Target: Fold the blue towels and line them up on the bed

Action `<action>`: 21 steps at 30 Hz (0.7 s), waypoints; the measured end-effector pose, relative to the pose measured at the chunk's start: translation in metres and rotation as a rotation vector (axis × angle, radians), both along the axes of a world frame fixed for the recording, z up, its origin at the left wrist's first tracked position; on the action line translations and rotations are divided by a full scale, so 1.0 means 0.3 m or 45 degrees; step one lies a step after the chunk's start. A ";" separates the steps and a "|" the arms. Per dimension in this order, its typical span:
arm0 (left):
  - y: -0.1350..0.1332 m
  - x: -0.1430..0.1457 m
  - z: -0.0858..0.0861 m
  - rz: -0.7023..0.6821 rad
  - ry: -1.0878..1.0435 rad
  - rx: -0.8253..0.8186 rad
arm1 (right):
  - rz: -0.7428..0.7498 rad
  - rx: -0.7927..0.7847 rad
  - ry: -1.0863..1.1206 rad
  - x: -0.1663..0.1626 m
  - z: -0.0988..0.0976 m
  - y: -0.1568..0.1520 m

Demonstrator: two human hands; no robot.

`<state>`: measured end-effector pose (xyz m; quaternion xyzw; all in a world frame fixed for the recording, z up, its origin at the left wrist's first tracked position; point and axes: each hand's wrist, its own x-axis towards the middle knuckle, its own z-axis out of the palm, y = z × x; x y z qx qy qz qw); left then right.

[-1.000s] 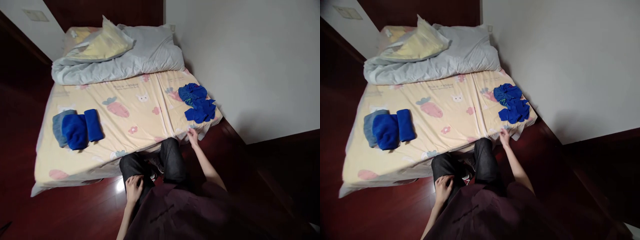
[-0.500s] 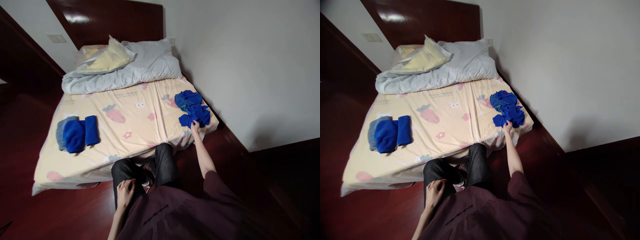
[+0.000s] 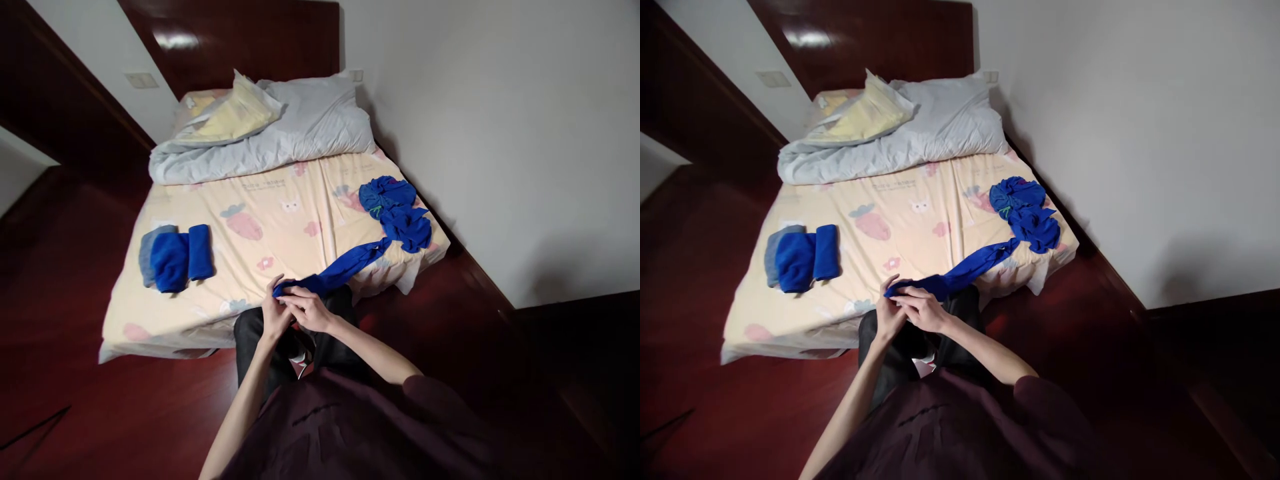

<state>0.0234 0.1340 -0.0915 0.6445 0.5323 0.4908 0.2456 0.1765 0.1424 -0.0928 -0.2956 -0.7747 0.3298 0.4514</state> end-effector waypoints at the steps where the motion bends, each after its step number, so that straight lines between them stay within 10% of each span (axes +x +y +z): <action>1: -0.002 -0.022 0.013 0.011 0.005 0.002 | 0.025 0.022 0.007 -0.011 0.013 -0.017; 5: -0.050 -0.124 0.038 0.028 0.091 -0.060 | 0.080 0.106 -0.039 0.010 -0.002 -0.033; 13: -0.185 -0.281 0.094 0.147 -0.227 -0.159 | -0.371 -0.190 -0.790 0.342 -0.254 0.211; 21: -0.273 -0.492 0.059 0.578 -0.391 -0.113 | -0.497 -0.144 -1.176 0.614 -0.363 0.330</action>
